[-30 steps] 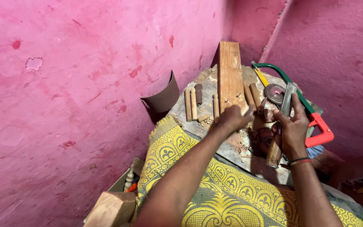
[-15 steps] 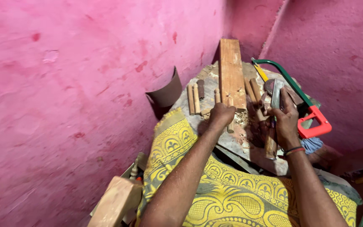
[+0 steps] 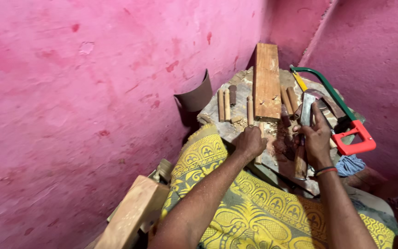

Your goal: The person carves small wooden dowels using a chisel and a curved blade, shaping the ends and smoothing the surfaces. They handle multiple dowels one at a time, rotating them to refine the shape.

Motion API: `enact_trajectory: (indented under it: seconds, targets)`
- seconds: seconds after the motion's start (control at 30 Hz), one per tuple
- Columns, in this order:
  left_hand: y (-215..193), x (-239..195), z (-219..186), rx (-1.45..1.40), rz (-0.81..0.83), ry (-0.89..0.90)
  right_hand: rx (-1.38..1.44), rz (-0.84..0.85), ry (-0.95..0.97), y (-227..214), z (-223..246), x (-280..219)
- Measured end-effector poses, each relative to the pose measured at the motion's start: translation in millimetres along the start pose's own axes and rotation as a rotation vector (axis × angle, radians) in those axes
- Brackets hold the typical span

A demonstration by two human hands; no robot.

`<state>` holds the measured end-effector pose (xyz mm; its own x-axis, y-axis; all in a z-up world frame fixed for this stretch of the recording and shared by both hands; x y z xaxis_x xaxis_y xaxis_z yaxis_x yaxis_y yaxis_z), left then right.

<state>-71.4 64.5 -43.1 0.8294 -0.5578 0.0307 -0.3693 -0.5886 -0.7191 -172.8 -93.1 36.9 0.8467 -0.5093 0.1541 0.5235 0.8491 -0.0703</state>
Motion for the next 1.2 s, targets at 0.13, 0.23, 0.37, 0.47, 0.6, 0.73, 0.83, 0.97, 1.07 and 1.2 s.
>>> enact_trajectory:
  seconds: [0.13, 0.23, 0.37, 0.47, 0.6, 0.73, 0.83, 0.97, 1.07, 1.2]
  targets:
    - [32, 31, 5, -0.002, 0.054, 0.022, 0.012, -0.025, 0.022, -5, -13, 7]
    - [44, 52, 16, -0.008, 0.035, 0.029, 0.001, -0.013, 0.026, -5, -17, 12]
    - [45, 59, 20, -0.011, 0.022, 0.041, 0.032, 0.015, 0.079, 1, -18, 15]
    - [30, 47, 12, 0.03, -0.066, 0.096, 0.024, 0.035, 0.108, 5, -19, 15]
    - [17, 30, -2, 0.009, 0.021, 0.067, -0.018, 0.037, 0.107, 5, -22, 16]
    - [4, 3, -13, 0.136, -0.188, 0.301, -0.122, 0.021, 0.102, 4, -22, 19]
    - [15, -16, -8, 0.092, -0.023, 0.317, -0.145, 0.07, 0.005, 13, 4, 19]
    - [38, -18, 9, 0.063, 0.178, 0.236, 0.08, 0.082, 0.158, 16, 47, 19]
    - [56, -11, 16, 0.074, 0.199, 0.231, 0.148, 0.092, 0.211, 15, 45, 1]
    - [51, -15, 9, 0.051, 0.051, 0.325, -0.041, 0.089, 0.301, 28, 6, -15]
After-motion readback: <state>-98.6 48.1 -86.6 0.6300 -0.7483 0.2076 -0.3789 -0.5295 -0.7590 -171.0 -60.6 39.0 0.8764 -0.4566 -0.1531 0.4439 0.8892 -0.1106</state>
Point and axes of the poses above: each hand's wrist, its own x-axis towards the middle knuckle, its own y-axis out of the palm, z = x × y, the point moved 5 cm from there along x, towards the middle knuckle, and after that the axes turned 2 degrees about z, right-handed, at the moved point
